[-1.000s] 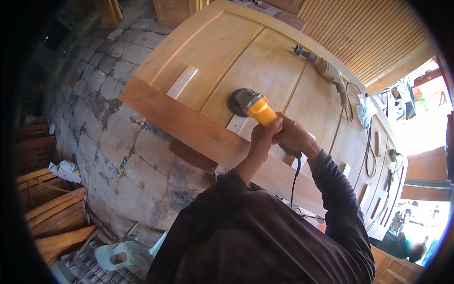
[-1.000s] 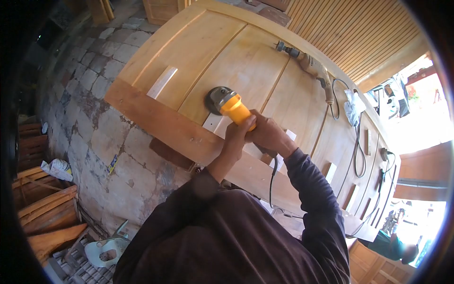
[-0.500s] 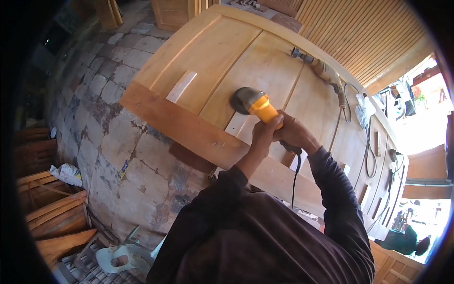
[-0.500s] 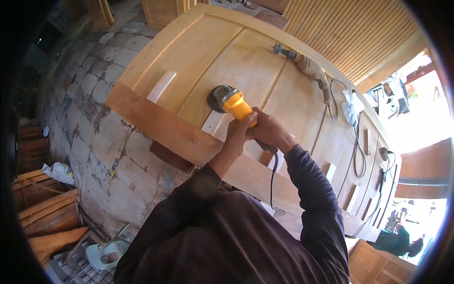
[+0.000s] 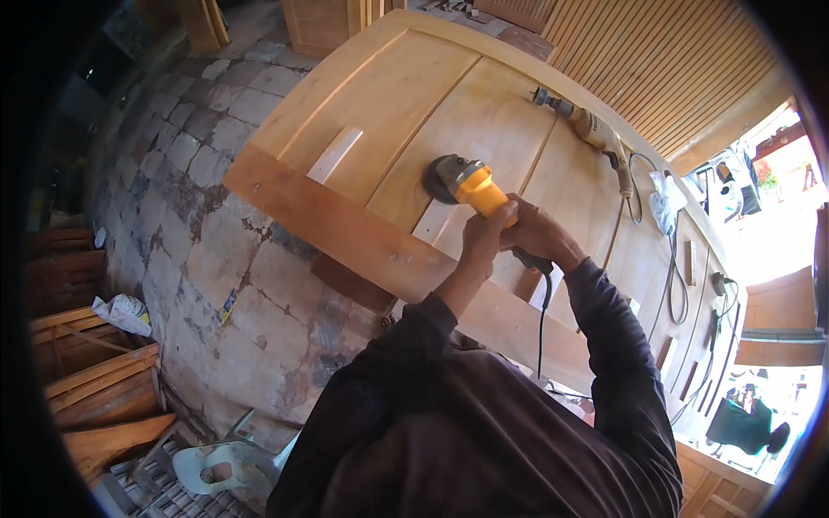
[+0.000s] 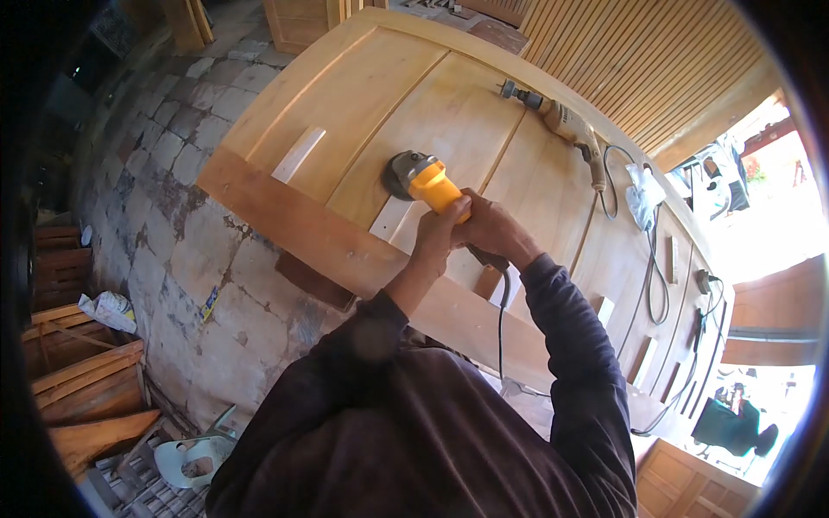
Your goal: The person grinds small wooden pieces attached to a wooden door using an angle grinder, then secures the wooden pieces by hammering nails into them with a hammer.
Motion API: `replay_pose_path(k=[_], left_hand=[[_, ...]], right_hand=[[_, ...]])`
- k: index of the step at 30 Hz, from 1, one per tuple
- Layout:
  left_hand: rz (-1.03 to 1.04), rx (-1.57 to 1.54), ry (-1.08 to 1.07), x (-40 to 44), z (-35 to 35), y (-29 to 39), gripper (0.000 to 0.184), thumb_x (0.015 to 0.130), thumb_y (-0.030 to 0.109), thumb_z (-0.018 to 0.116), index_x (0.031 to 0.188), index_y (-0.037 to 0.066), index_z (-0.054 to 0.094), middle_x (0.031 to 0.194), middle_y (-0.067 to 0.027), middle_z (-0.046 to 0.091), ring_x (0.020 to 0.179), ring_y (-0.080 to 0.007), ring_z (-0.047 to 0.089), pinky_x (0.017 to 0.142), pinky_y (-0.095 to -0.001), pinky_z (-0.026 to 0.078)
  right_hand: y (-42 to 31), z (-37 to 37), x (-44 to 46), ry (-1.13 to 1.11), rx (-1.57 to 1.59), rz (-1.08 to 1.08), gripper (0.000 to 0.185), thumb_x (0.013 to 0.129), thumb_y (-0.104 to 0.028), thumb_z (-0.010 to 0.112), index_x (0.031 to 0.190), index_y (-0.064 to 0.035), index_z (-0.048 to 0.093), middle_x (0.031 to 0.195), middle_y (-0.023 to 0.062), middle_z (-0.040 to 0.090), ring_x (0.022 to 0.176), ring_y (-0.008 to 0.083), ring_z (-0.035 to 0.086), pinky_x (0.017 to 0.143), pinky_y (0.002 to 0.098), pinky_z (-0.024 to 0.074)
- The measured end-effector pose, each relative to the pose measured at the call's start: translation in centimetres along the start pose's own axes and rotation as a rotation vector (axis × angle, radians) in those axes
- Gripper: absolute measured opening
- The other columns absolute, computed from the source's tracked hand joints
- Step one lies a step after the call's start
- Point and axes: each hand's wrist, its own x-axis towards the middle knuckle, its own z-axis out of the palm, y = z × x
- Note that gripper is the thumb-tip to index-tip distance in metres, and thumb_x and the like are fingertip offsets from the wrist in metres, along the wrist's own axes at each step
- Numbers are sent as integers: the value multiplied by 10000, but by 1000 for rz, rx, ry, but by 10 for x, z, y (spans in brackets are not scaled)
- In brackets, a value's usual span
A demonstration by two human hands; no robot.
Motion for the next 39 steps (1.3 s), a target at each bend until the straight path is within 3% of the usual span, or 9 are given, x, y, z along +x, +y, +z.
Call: replay_pose_path(k=[5,7,10,14,20,23,28,34,39], left_hand=[[83,-51,32,-9,-14,-14,541,985,384,744,1289,-42,609,1092,-86,682,910,-166,724,740,-320,624],[87,-51,-5,-5,-18,-11,541,990,385,739,1304,-35,606,1099,-85,683,907,-163,724,734,-321,621],[-18,-117,-48,-1,-16,2,590,953,399,774,1289,-66,636,1135,-95,698,1039,-148,701,836,-281,587],[52,-100,19,-17,-15,-5,604,954,414,768,1286,-71,630,1125,-94,693,997,-149,707,797,-282,596],[40,-92,-10,-5,-14,-3,608,951,418,768,1287,-69,628,1116,-96,692,968,-152,712,756,-283,601],[5,-127,-35,-5,-10,8,600,953,416,768,1285,-64,630,1113,-89,693,969,-140,710,749,-277,596],[100,-107,86,-23,-24,-12,561,964,403,765,1257,-57,636,1069,-72,681,895,-125,704,688,-272,584],[31,-144,-66,2,-17,1,485,991,358,744,1262,-22,614,1068,-69,684,885,-150,713,708,-298,598],[25,-131,-26,-2,-14,2,524,978,370,757,1263,-51,630,1077,-67,683,936,-134,700,752,-277,581]], right_hand=[[-1,15,-2,-20,-203,-158,653,815,-281,847,1359,-30,588,1105,171,765,1064,315,748,929,399,577],[-10,13,-1,-5,-227,-77,637,837,-281,827,1370,-31,583,1100,173,767,1055,303,751,921,394,579],[-22,9,4,-4,-143,28,635,846,-278,818,1387,-48,578,1108,176,766,1053,292,752,912,392,581],[-7,18,-1,-17,-256,-136,621,841,-299,819,1367,-63,588,1109,176,767,1045,284,754,901,394,581],[-15,8,6,-26,-138,58,666,797,-284,853,1371,-71,590,1119,166,767,1065,278,746,915,397,576],[-14,7,12,-19,-42,34,683,773,-264,863,1368,-65,591,1108,159,766,1065,274,742,911,392,576],[-23,24,-2,-73,-233,-29,636,782,-211,860,1346,-61,605,1108,133,755,1073,265,728,945,385,564],[-40,9,5,-21,-237,108,625,812,-218,850,1361,-65,594,1106,132,755,1084,255,726,964,388,561],[-21,9,5,-8,-234,5,639,808,-284,845,1352,-60,594,1080,163,766,1021,297,757,882,392,589]])
